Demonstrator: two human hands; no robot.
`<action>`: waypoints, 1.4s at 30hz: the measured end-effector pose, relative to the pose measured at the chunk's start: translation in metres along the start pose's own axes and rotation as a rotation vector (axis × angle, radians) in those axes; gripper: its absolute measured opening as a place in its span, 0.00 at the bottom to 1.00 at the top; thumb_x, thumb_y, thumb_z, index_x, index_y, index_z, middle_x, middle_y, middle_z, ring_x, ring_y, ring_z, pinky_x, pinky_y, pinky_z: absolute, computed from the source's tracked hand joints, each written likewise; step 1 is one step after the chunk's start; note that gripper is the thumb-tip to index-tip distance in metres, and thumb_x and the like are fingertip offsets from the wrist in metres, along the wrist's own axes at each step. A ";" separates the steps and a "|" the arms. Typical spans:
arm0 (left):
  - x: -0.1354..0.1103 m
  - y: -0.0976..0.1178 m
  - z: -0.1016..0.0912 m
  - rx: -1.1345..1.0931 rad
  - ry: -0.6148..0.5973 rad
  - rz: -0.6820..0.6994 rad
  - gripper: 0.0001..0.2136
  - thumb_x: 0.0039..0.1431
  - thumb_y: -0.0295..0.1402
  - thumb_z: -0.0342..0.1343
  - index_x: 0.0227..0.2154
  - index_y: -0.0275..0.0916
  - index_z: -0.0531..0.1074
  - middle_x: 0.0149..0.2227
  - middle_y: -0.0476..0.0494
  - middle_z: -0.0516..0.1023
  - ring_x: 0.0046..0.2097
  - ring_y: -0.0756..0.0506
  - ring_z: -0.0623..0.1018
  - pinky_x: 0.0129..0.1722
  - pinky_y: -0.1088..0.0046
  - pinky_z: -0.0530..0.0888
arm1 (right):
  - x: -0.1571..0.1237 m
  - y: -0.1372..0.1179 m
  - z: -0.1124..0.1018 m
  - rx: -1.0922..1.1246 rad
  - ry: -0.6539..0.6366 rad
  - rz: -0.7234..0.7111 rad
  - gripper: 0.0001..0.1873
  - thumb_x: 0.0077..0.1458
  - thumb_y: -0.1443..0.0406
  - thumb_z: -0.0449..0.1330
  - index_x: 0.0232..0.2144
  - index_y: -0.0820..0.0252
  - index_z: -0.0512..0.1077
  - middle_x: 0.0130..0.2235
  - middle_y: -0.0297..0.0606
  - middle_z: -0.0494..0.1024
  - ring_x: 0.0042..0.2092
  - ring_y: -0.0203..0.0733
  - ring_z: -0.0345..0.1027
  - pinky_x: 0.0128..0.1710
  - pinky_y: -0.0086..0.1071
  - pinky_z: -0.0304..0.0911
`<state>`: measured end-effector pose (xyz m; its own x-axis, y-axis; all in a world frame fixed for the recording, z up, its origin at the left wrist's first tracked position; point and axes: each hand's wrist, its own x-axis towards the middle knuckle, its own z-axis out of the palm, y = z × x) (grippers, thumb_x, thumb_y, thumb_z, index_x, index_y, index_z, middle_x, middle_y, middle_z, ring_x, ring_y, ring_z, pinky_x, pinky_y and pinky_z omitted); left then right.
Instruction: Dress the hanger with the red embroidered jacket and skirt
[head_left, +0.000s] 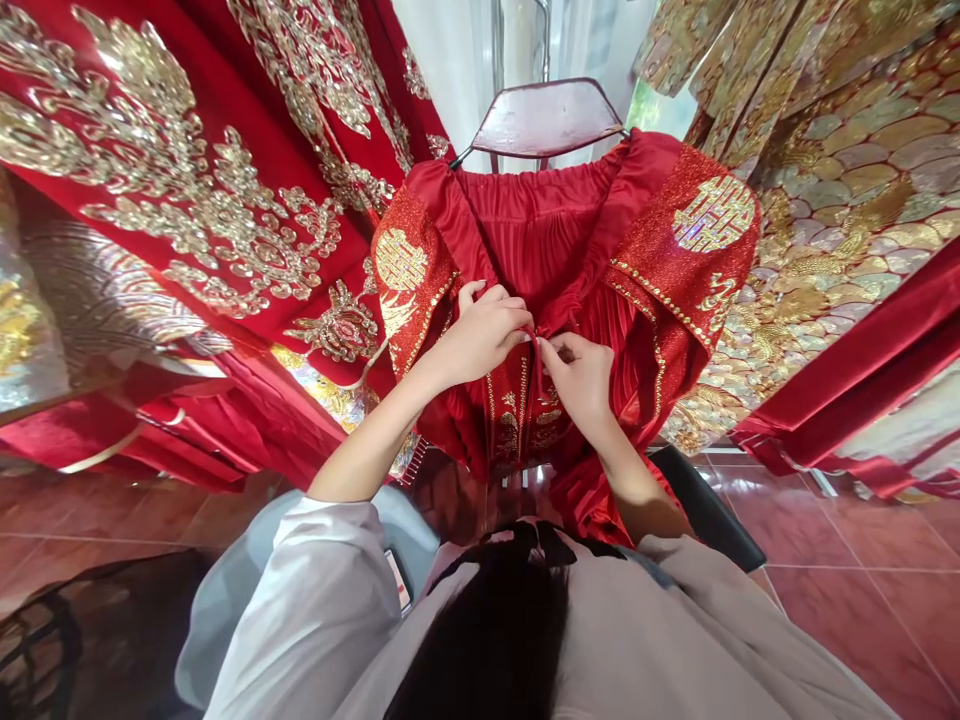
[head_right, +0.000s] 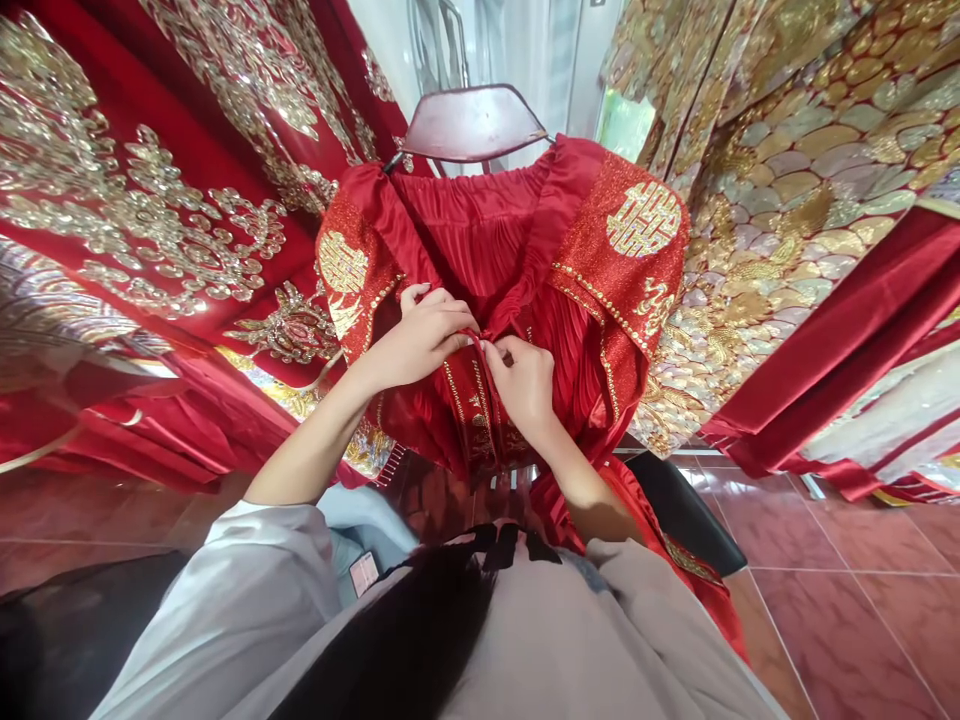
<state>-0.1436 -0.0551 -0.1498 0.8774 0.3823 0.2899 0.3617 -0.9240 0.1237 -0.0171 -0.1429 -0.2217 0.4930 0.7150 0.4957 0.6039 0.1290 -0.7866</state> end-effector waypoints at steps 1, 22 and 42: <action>0.000 0.001 0.000 -0.017 0.011 -0.003 0.10 0.60 0.27 0.46 0.30 0.39 0.72 0.35 0.45 0.75 0.45 0.42 0.69 0.58 0.51 0.53 | -0.002 -0.001 0.001 -0.006 0.027 -0.008 0.16 0.56 0.58 0.57 0.22 0.61 0.72 0.21 0.35 0.74 0.24 0.36 0.67 0.30 0.30 0.63; -0.030 0.008 -0.016 0.079 0.145 -0.042 0.11 0.63 0.29 0.47 0.34 0.41 0.75 0.36 0.44 0.75 0.44 0.42 0.69 0.48 0.56 0.56 | -0.048 0.075 0.021 -0.233 -0.338 0.193 0.10 0.49 0.71 0.56 0.18 0.60 0.67 0.21 0.35 0.72 0.24 0.36 0.64 0.27 0.28 0.55; 0.022 -0.037 -0.030 -0.397 0.585 -0.652 0.14 0.47 0.25 0.55 0.39 0.35 0.67 0.33 0.39 0.74 0.45 0.37 0.75 0.48 0.61 0.69 | 0.108 -0.014 -0.064 -0.264 0.280 -0.048 0.06 0.49 0.75 0.52 0.28 0.63 0.67 0.31 0.43 0.72 0.37 0.43 0.67 0.43 0.40 0.63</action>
<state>-0.1471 -0.0120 -0.1199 0.2063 0.8612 0.4645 0.4953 -0.5013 0.7095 0.0681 -0.1120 -0.1340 0.5897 0.4926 0.6400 0.7533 -0.0496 -0.6558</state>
